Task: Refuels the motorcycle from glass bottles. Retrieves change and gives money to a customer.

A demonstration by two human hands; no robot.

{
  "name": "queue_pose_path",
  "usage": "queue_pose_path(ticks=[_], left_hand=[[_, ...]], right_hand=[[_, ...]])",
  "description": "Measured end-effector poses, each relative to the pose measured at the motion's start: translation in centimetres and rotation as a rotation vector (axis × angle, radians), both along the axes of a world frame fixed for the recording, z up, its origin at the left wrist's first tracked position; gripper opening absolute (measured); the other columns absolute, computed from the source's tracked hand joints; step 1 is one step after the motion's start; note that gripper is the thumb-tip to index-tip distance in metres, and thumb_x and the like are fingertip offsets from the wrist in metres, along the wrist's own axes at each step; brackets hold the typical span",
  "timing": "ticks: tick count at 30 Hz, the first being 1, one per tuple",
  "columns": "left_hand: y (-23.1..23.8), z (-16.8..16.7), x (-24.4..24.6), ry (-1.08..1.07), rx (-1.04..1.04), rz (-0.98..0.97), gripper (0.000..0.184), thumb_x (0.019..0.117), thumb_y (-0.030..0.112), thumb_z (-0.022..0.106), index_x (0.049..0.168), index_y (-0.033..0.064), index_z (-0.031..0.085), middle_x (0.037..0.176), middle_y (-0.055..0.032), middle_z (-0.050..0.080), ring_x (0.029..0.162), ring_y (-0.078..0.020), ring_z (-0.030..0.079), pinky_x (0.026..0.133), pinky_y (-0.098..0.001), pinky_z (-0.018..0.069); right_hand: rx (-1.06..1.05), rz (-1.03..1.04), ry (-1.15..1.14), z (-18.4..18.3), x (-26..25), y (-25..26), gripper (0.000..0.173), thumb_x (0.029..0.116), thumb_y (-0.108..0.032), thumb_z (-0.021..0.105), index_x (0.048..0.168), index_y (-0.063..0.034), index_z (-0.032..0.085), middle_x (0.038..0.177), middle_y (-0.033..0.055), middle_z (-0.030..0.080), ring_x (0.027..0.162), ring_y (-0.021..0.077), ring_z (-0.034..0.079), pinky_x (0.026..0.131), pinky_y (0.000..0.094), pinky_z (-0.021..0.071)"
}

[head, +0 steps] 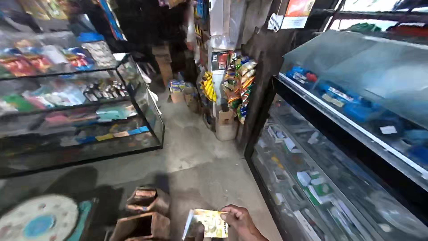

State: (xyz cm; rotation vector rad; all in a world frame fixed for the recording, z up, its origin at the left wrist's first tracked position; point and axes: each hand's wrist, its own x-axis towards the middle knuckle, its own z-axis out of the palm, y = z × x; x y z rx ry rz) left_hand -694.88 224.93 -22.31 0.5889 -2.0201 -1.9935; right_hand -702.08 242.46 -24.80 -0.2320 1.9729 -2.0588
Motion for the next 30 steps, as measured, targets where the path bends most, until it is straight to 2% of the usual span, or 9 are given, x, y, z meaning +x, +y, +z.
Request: queue_pose_path(ticks=[4, 7, 10, 13, 17, 20, 22, 26, 30], left_hand=[[-2.4, -3.2, -16.5, 0.357, 0.014, -0.085, 0.028, 0.1023, 0.002, 0.046, 0.12, -0.0151, 0.059, 0.111, -0.0005, 0.073, 0.103, 0.0037, 0.066, 0.093, -0.0192, 0.0545], [-3.0, -2.9, -28.3, 0.419, 0.171, -0.229, 0.034, 0.1093, 0.021, 0.043, 0.134, 0.0083, 0.064, 0.127, 0.002, 0.073, 0.118, -0.0126, 0.067, 0.107, -0.0361, 0.053], [-3.9, -2.3, -38.6, 0.465, 0.187, -0.252, 0.033, 0.1069, 0.04, 0.05, 0.127, 0.0244, 0.072, 0.12, -0.001, 0.075, 0.112, -0.0191, 0.071, 0.1, -0.0394, 0.0573], [-6.0, -0.4, -46.6, 0.45, 0.101, -0.139, 0.027, 0.1065, 0.038, 0.051, 0.118, 0.0328, 0.075, 0.114, 0.012, 0.076, 0.104, -0.0032, 0.07, 0.094, -0.0266, 0.0581], [-9.9, 0.3, -55.4, 0.328, -0.018, 0.092, 0.025, 0.1081, 0.024, 0.048, 0.117, 0.0204, 0.071, 0.107, 0.0119, 0.075, 0.096, -0.0012, 0.071, 0.087, -0.0262, 0.0608], [-14.4, -3.5, -63.2, 0.317, -0.017, 0.143, 0.028, 0.1097, 0.029, 0.047, 0.12, 0.017, 0.07, 0.099, 0.0014, 0.078, 0.086, -0.0128, 0.075, 0.078, -0.0338, 0.0647], [-17.7, -6.1, -69.3, 0.25, -0.057, 0.163, 0.031, 0.11, 0.03, 0.046, 0.119, 0.0109, 0.068, 0.096, 0.0018, 0.077, 0.082, -0.0107, 0.075, 0.075, -0.0319, 0.065], [-25.7, -9.1, -83.7, 0.131, -0.143, 0.161, 0.035, 0.109, 0.027, 0.047, 0.111, -0.0024, 0.068, 0.09, 0.0022, 0.074, 0.079, 0.0009, 0.069, 0.075, -0.0225, 0.061], [-33.3, -7.6, -98.5, 0.029, -0.219, 0.023, 0.039, 0.1096, 0.029, 0.046, 0.11, -0.0035, 0.068, 0.09, -0.0036, 0.072, 0.081, -0.001, 0.067, 0.076, -0.0235, 0.0586]], right_hand=[[0.02, -0.061, 0.022, 0.6, -12.1, -0.7, 0.018, 0.0964, -0.005, 0.066, 0.109, 0.0063, 0.072, 0.082, 0.0068, 0.073, 0.069, 0.0074, 0.068, 0.069, 0.0277, 0.0598], [-0.04, 0.005, 0.001, -2.2, -23.0, -1.8, 0.017, 0.0983, -0.003, 0.062, 0.109, 0.0076, 0.07, 0.084, 0.0089, 0.074, 0.07, 0.012, 0.071, 0.07, 0.032, 0.0628], [-0.105, 0.126, 0.042, -4.1, -35.0, -3.7, 0.015, 0.0965, 0.0, 0.063, 0.107, 0.0075, 0.071, 0.088, 0.0077, 0.075, 0.073, 0.0109, 0.072, 0.072, 0.0315, 0.0637], [-0.12, 0.329, 0.075, -4.1, -46.9, -6.9, 0.014, 0.0976, -0.002, 0.063, 0.105, 0.0067, 0.071, 0.089, 0.0076, 0.075, 0.074, 0.01, 0.071, 0.072, 0.03, 0.0629], [0.024, 0.609, 0.093, -2.6, -61.0, -11.3, 0.024, 0.1026, -0.009, 0.059, 0.116, 0.0068, 0.07, 0.102, 0.013, 0.074, 0.084, 0.0137, 0.072, 0.079, 0.0325, 0.0622], [-0.008, 0.705, 0.046, -3.1, -71.5, -16.9, 0.025, 0.1016, -0.008, 0.061, 0.123, 0.0057, 0.066, 0.112, 0.0128, 0.073, 0.091, 0.0171, 0.073, 0.082, 0.0354, 0.0637], [-0.042, 0.764, 0.069, -3.3, -78.5, -21.6, 0.028, 0.0989, -0.007, 0.063, 0.124, 0.0069, 0.065, 0.114, 0.0127, 0.072, 0.096, 0.0168, 0.072, 0.085, 0.0347, 0.0623], [0.011, 0.732, 0.26, -3.5, -92.0, -31.5, 0.024, 0.0967, -0.009, 0.067, 0.113, 0.0075, 0.071, 0.107, 0.0123, 0.073, 0.091, 0.0091, 0.07, 0.082, 0.0254, 0.06], [0.151, 0.57, 0.244, -2.0, -105.4, -38.5, 0.017, 0.0977, -0.007, 0.064, 0.101, 0.0058, 0.075, 0.097, 0.0088, 0.075, 0.085, 0.0046, 0.069, 0.079, 0.0224, 0.0589]])
